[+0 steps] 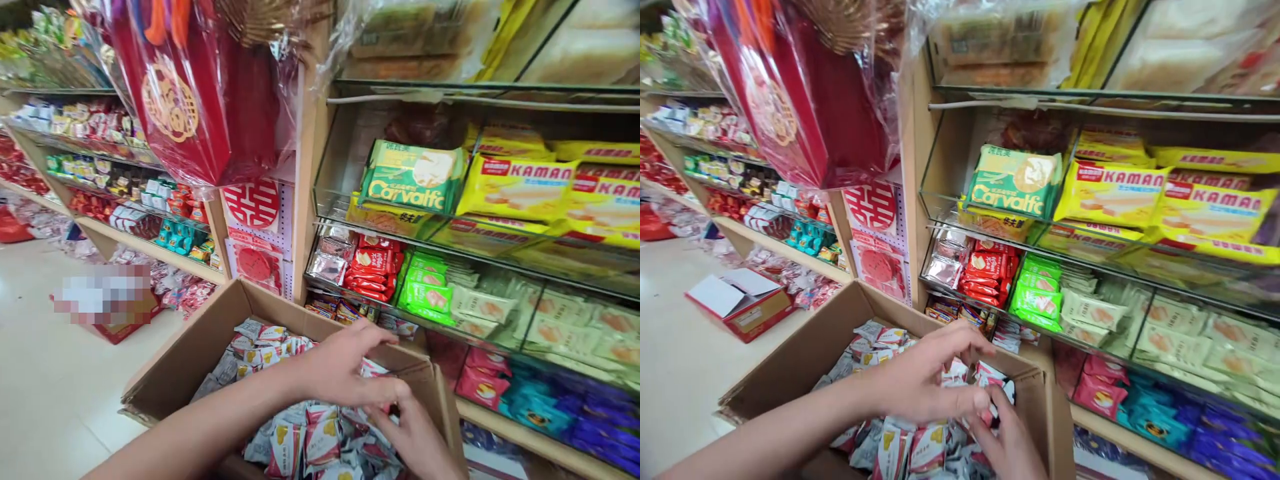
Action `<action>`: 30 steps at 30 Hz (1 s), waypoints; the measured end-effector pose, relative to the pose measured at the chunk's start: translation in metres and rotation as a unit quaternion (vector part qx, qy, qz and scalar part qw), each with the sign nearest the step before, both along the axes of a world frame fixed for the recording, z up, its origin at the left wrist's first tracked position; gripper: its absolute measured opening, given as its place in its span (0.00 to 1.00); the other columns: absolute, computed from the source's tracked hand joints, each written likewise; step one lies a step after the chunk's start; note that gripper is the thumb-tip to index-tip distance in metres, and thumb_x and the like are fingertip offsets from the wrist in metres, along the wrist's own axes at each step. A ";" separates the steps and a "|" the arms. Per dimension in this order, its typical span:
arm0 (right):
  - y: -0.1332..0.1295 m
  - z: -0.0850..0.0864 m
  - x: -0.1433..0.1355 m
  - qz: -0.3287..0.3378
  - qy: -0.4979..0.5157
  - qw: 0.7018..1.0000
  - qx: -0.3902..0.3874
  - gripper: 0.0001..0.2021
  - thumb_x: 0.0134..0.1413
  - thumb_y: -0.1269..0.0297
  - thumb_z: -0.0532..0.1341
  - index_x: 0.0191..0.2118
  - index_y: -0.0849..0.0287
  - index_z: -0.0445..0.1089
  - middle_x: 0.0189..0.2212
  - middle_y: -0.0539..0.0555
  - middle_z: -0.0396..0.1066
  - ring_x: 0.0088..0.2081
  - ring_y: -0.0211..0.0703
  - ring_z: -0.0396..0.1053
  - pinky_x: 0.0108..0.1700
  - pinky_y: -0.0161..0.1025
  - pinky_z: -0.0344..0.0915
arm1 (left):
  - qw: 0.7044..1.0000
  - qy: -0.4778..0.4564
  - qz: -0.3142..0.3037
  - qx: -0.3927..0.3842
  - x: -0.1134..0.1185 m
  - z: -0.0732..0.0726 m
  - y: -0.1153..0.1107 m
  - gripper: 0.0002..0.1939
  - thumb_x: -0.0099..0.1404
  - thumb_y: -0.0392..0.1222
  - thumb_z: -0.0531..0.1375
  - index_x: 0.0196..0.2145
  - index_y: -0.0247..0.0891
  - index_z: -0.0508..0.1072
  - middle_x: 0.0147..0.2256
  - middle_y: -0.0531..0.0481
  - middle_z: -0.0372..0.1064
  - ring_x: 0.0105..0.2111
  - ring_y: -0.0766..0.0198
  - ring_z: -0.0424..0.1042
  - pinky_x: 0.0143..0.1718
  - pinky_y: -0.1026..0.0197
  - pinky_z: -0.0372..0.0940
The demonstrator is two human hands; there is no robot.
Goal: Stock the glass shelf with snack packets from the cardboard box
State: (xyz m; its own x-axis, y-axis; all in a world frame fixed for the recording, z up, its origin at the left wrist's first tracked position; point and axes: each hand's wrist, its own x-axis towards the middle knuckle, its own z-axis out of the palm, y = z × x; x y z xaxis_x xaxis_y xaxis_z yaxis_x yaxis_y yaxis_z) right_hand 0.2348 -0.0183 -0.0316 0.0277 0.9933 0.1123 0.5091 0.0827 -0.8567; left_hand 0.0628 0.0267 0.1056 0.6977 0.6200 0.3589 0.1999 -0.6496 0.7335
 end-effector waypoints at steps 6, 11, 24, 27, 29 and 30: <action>0.014 0.025 -0.013 -0.046 0.194 0.980 -0.022 0.20 0.42 0.54 0.61 0.40 0.59 0.61 0.31 0.51 0.68 0.32 0.40 0.64 0.34 0.34 0.62 | 0.996 0.051 0.020 -0.069 0.018 -0.080 0.038 0.19 0.63 0.49 0.49 0.25 0.34 0.70 0.22 0.54 0.64 0.24 0.67 0.63 0.26 0.67 0.57; 0.018 0.008 -0.024 -0.193 0.381 0.900 -0.089 0.20 0.46 0.45 0.56 0.37 0.58 0.62 0.25 0.48 0.66 0.28 0.40 0.64 0.29 0.34 0.61 | 0.970 -0.060 0.208 -0.106 0.026 -0.105 0.035 0.20 0.64 0.47 0.48 0.17 0.36 0.61 0.18 0.57 0.55 0.20 0.70 0.56 0.22 0.67 0.52; 0.013 -0.005 -0.031 -0.249 0.188 0.950 -0.029 0.24 0.49 0.42 0.48 0.31 0.60 0.64 0.25 0.52 0.70 0.27 0.41 0.65 0.28 0.34 0.59 | 0.955 -0.088 0.265 -0.098 0.031 -0.117 0.024 0.14 0.65 0.47 0.45 0.24 0.39 0.58 0.23 0.56 0.57 0.25 0.67 0.58 0.28 0.65 0.56; 0.012 -0.003 -0.028 -0.261 0.132 0.955 -0.054 0.26 0.50 0.41 0.45 0.32 0.60 0.66 0.29 0.56 0.71 0.30 0.44 0.66 0.31 0.36 0.61 | 0.963 -0.076 0.225 -0.126 0.029 -0.118 0.023 0.13 0.64 0.49 0.47 0.26 0.39 0.58 0.22 0.58 0.56 0.24 0.68 0.58 0.26 0.66 0.55; 0.012 -0.002 -0.026 -0.267 0.104 0.957 -0.051 0.26 0.51 0.42 0.45 0.34 0.60 0.67 0.32 0.58 0.72 0.32 0.46 0.67 0.33 0.37 0.61 | 0.964 -0.051 0.227 -0.131 0.028 -0.118 0.024 0.14 0.64 0.49 0.47 0.25 0.40 0.57 0.21 0.58 0.54 0.23 0.68 0.57 0.25 0.66 0.54; 0.012 -0.002 -0.026 -0.270 0.089 0.958 -0.047 0.26 0.51 0.42 0.45 0.33 0.60 0.67 0.32 0.58 0.72 0.32 0.46 0.67 0.33 0.37 0.61 | 0.964 -0.038 0.232 -0.127 0.027 -0.119 0.026 0.14 0.64 0.49 0.47 0.24 0.40 0.57 0.20 0.58 0.53 0.23 0.68 0.57 0.25 0.66 0.54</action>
State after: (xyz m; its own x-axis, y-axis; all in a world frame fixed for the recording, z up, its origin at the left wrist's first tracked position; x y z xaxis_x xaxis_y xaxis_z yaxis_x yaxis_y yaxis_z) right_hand 0.2093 -0.0063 -0.0339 0.5506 0.8342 -0.0311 0.3015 -0.2334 -0.9245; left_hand 0.0901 0.0524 -0.0135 0.3014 0.9336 0.1936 0.3642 -0.3003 0.8816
